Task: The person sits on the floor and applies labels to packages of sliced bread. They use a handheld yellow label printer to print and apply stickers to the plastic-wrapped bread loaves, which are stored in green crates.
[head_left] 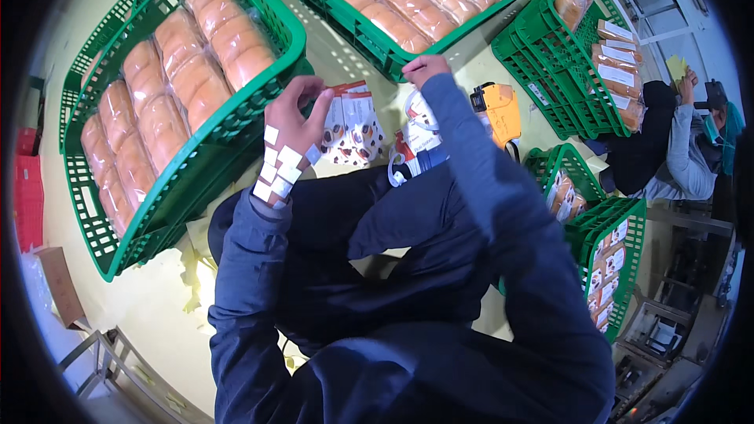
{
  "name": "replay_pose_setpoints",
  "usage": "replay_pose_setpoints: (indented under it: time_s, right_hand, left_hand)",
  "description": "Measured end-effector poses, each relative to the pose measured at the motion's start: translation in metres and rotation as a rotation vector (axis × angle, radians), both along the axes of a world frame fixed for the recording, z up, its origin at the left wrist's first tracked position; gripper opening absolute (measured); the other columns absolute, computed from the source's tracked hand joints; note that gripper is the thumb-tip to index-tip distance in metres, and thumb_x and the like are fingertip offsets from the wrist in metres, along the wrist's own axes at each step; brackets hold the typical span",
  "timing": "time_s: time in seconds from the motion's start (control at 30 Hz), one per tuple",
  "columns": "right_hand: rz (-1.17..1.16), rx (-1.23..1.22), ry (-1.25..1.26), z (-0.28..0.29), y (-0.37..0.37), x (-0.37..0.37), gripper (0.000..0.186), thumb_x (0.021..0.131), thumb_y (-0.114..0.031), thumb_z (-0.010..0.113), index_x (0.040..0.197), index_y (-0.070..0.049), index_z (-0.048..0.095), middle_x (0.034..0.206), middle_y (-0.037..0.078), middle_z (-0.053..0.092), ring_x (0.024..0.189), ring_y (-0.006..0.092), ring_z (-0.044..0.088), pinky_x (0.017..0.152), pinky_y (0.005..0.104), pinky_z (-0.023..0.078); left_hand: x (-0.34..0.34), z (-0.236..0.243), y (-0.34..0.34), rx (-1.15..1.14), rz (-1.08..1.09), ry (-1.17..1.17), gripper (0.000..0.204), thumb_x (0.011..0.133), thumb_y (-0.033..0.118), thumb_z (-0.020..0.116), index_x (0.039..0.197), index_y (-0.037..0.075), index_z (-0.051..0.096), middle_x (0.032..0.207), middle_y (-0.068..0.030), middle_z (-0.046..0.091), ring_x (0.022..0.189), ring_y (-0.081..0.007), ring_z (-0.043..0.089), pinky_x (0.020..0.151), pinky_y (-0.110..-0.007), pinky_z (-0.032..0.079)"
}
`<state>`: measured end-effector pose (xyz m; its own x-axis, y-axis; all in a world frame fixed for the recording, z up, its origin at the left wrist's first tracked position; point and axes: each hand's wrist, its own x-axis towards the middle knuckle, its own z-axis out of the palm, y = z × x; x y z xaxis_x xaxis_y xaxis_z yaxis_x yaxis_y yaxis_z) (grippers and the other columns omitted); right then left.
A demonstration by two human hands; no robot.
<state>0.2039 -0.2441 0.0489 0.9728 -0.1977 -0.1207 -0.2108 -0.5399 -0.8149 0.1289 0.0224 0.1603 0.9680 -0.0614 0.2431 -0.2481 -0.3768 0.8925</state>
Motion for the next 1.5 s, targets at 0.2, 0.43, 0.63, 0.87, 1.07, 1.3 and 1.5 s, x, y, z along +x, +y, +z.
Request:
replay_pose_setpoints:
  time_s: [0.2, 0.43, 0.63, 0.87, 1.07, 1.3, 1.5]
  right_hand:
    - [0.993, -0.472, 0.154, -0.009, -0.02, -0.036, 0.032, 0.062, -0.009, 0.074, 0.093, -0.008, 0.068, 0.094, 0.01, 0.067, 0.089, 0.0259, 0.063, 0.082, 0.0343, 0.049]
    - [1.158, -1.22, 0.353, -0.002, 0.025, -0.05, 0.038, 0.065, -0.014, 0.072, 0.102, -0.017, 0.065, 0.102, 0.005, 0.064, 0.11, 0.0211, 0.053, 0.095, 0.0371, 0.034]
    - [1.243, -1.106, 0.586, 0.016, 0.002, -0.04, 0.049, 0.064, -0.025, 0.078, 0.111, -0.02, 0.064, 0.106, 0.008, 0.065, 0.106, 0.0239, 0.057, 0.099, 0.0395, 0.031]
    - [0.642, -0.417, -0.02, 0.032, -0.094, -0.043, 0.049, 0.063, -0.013, 0.079, 0.109, -0.008, 0.062, 0.094, 0.015, 0.066, 0.082, 0.0255, 0.063, 0.076, 0.0335, 0.051]
    - [-0.06, 0.097, -0.029, 0.028, -0.149, -0.056, 0.038, 0.071, -0.009, 0.077, 0.102, 0.003, 0.057, 0.088, 0.011, 0.064, 0.073, 0.0139, 0.061, 0.064, 0.027, 0.05]
    - [-0.125, 0.341, 0.038, -0.023, -0.151, -0.023, 0.057, 0.073, 0.005, 0.07, 0.117, -0.006, 0.036, 0.093, 0.019, 0.065, 0.082, 0.0214, 0.065, 0.066, 0.0328, 0.054]
    - [-0.047, -0.452, -0.049, -0.049, -0.152, -0.009, 0.046, 0.067, -0.001, 0.074, 0.107, -0.002, 0.052, 0.092, 0.012, 0.067, 0.083, 0.0176, 0.066, 0.072, 0.0287, 0.052]
  left_hand:
    - [-0.001, 0.007, -0.006, 0.023, -0.037, -0.046, 0.023, 0.081, 0.019, 0.065, 0.09, -0.002, 0.061, 0.08, -0.0153, 0.066, 0.077, -0.0268, 0.066, 0.071, -0.033, 0.051]
    - [-0.001, 0.004, -0.001, 0.002, -0.033, -0.061, 0.022, 0.08, 0.017, 0.065, 0.09, -0.002, 0.06, 0.08, -0.0166, 0.065, 0.078, -0.0285, 0.066, 0.07, -0.034, 0.051]
    - [-0.002, 0.011, 0.001, 0.049, -0.033, -0.044, 0.021, 0.08, 0.016, 0.065, 0.091, -0.001, 0.061, 0.082, -0.0144, 0.066, 0.08, -0.0261, 0.066, 0.073, -0.034, 0.05]
    - [-0.002, 0.013, -0.004, 0.011, -0.031, -0.077, 0.021, 0.079, 0.015, 0.065, 0.091, -0.001, 0.06, 0.08, -0.0158, 0.065, 0.08, -0.0279, 0.066, 0.071, -0.035, 0.05]
    - [-0.004, 0.013, -0.003, 0.034, -0.047, -0.067, 0.02, 0.08, 0.016, 0.064, 0.09, -0.001, 0.06, 0.08, -0.0165, 0.065, 0.079, -0.0285, 0.066, 0.071, -0.035, 0.05]
    - [-0.005, 0.011, -0.004, 0.052, -0.049, -0.024, 0.021, 0.081, 0.017, 0.064, 0.089, -0.002, 0.06, 0.078, -0.0166, 0.064, 0.075, -0.0281, 0.065, 0.07, -0.034, 0.05]
    - [-0.002, 0.005, -0.005, 0.046, -0.047, -0.009, 0.019, 0.081, 0.015, 0.063, 0.09, -0.001, 0.06, 0.08, -0.0163, 0.065, 0.075, -0.0284, 0.065, 0.071, -0.034, 0.05]
